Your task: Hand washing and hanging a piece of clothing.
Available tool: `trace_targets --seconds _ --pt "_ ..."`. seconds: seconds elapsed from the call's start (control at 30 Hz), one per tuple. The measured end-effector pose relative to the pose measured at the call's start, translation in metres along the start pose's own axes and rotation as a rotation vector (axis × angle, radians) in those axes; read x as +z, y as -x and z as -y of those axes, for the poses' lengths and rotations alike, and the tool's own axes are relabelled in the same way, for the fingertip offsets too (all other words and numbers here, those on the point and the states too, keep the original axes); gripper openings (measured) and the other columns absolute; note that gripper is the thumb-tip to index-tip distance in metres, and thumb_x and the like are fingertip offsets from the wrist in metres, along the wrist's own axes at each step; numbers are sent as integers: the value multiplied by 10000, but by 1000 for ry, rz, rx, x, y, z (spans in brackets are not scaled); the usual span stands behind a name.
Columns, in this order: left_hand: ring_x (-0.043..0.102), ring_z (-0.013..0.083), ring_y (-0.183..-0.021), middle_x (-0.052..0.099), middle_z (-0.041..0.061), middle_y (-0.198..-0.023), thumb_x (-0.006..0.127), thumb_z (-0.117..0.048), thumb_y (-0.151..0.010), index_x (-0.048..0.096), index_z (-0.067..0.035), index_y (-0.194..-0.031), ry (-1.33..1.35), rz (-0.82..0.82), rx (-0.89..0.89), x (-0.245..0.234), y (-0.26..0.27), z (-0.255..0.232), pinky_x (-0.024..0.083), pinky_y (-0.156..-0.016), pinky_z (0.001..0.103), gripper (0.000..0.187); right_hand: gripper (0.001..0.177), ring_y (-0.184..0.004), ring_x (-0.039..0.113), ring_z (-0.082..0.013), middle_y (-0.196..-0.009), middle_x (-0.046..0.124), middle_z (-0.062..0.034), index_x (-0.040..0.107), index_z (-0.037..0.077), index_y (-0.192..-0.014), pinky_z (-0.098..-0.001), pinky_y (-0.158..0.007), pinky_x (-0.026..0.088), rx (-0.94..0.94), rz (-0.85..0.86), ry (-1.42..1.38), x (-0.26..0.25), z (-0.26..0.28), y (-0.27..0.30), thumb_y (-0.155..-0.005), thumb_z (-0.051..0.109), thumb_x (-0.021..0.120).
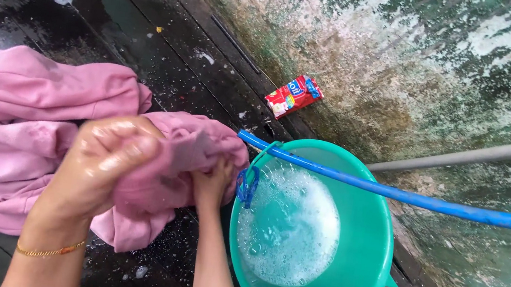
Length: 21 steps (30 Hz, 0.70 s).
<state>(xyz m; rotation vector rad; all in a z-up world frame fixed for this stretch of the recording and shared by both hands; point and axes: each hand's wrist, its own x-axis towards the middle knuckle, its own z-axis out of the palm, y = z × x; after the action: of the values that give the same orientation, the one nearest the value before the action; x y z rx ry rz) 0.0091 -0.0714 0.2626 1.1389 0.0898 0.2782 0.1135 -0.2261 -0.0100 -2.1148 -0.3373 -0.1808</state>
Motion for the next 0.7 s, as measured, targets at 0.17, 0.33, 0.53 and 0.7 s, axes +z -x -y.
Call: trace_targets --seconds 0.17,0.33,0.53,0.7 --pt "545 27 -892 612 -67 -993 630 -338 -1079 619 -101 -1050 -48 -414 27 -58 -34 84 465 -790 224 239 439 -1321 540 -297 -1395 587 -129 664 31 -1265 -388 -1122 413 338 -45 -96 29 -28 -1 -861 149 793" --pt "524 76 -524 544 -111 -618 606 -654 -1015 684 -267 -897 492 -463 -365 -184 -6 284 422 -370 277 412 697 -1077 579 -196 -1153 611 -82 452 -29 -1420 -339 -967 475 173 33 -662 -3 108 10 -815 23 794" --pt "621 173 -767 675 24 -906 557 -564 -956 647 -139 -1098 485 -493 -489 -73 5 168 505 -609 321 457 181 -863 695 -212 -934 699 -105 644 74 -1003 -325 -826 562 -492 205 -552 -34 203 29 -872 115 760" --pt "636 185 -998 683 44 -1102 534 -455 -961 609 -116 -1203 367 -562 -497 -17 -8 131 530 -808 352 423 56 -721 656 -236 -822 666 -81 633 61 -876 -347 -677 540 -308 -16 -524 -3 123 -45 -877 36 583"
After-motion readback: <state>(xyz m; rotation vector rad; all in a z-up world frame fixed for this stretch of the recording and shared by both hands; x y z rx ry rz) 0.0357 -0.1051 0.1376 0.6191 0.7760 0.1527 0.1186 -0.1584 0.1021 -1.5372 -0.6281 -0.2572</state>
